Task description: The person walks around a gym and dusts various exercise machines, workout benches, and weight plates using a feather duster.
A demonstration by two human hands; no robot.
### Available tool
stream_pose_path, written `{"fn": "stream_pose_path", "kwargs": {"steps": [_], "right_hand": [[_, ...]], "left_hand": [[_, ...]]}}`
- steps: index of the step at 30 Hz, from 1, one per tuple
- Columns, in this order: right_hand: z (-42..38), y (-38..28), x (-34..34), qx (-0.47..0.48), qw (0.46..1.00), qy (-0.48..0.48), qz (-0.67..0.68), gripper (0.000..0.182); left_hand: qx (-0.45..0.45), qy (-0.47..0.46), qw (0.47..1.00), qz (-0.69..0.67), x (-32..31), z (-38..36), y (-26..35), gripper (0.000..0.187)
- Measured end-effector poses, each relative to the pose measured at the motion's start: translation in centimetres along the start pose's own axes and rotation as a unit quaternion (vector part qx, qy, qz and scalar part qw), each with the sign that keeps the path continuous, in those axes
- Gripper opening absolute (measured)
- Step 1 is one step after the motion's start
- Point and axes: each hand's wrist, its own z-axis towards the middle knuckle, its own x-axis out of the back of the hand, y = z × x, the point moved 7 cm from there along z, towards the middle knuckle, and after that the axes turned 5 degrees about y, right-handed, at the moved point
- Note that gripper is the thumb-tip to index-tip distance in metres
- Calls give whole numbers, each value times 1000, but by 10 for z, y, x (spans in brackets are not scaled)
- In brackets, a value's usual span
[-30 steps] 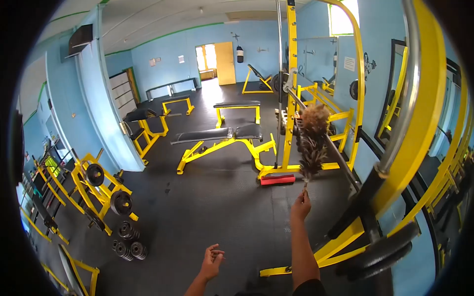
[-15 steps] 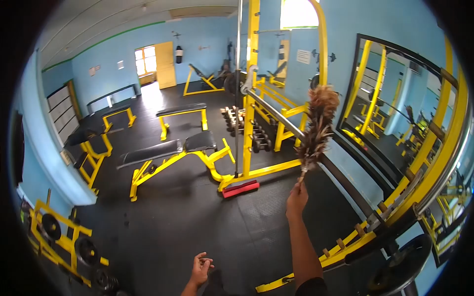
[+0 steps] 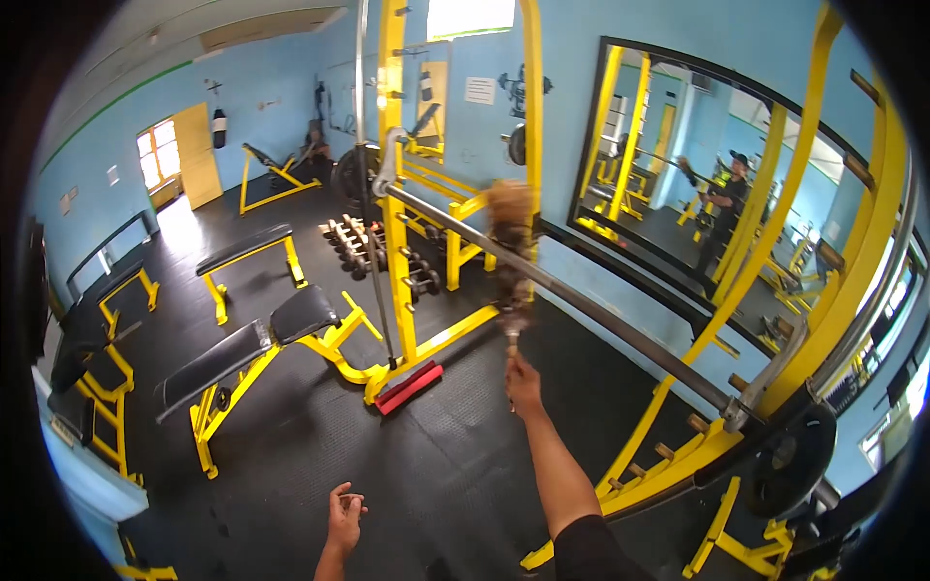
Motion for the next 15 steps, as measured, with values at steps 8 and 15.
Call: {"fn": "stream_pose_path", "kwargs": {"steps": [8, 15], "right_hand": [[-27, -9, 37, 70, 990, 120, 32, 25], [-196, 75, 147, 85, 965, 88, -231, 33]], "left_hand": [[2, -149, 989, -7, -76, 0, -21, 40], [13, -321, 947, -20, -190, -35, -6, 41]]}}
